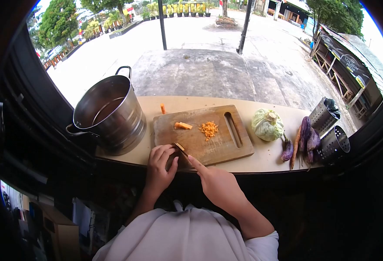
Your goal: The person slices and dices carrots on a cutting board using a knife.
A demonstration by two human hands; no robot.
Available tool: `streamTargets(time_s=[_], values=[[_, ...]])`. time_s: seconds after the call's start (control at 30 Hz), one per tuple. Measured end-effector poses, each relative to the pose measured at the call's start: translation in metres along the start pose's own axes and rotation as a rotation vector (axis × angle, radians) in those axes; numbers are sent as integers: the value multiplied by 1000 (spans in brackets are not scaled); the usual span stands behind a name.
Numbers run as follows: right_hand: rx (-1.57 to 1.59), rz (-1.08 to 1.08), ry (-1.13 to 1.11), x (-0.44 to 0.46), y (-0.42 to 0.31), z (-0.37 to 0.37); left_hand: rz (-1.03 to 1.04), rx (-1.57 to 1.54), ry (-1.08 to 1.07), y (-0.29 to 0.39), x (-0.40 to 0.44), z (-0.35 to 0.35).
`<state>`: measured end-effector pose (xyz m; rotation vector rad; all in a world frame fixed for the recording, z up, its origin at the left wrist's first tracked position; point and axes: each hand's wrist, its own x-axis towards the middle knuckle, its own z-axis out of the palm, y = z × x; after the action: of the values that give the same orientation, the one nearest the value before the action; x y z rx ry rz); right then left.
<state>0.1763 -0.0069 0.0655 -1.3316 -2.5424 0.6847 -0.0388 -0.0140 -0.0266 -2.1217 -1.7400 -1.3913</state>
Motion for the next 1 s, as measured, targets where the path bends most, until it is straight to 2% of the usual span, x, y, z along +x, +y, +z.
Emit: streamTargets(time_s=[0.07, 0.3, 0.37, 0.5, 0.63, 0.77, 1.0], values=[[-12, -49, 43, -6, 6, 7, -15, -19, -9, 2, 1, 0], [49, -3, -18, -35, 17, -16, -6, -38, -23, 3, 3, -4], [137, -52, 25, -40, 29, -16, -44, -94, -66, 2, 7, -10], [329, 31, 192, -50, 39, -13, -105, -122, -174, -3, 26, -22], [484, 162, 223, -58, 45, -9, 118, -60, -302, -15, 50, -25], [514, 205, 247, -68, 56, -2, 50, -160, -457, -25, 62, -24], [558, 212, 271, -79, 63, 2, 4, -135, -395, -18, 63, -24]])
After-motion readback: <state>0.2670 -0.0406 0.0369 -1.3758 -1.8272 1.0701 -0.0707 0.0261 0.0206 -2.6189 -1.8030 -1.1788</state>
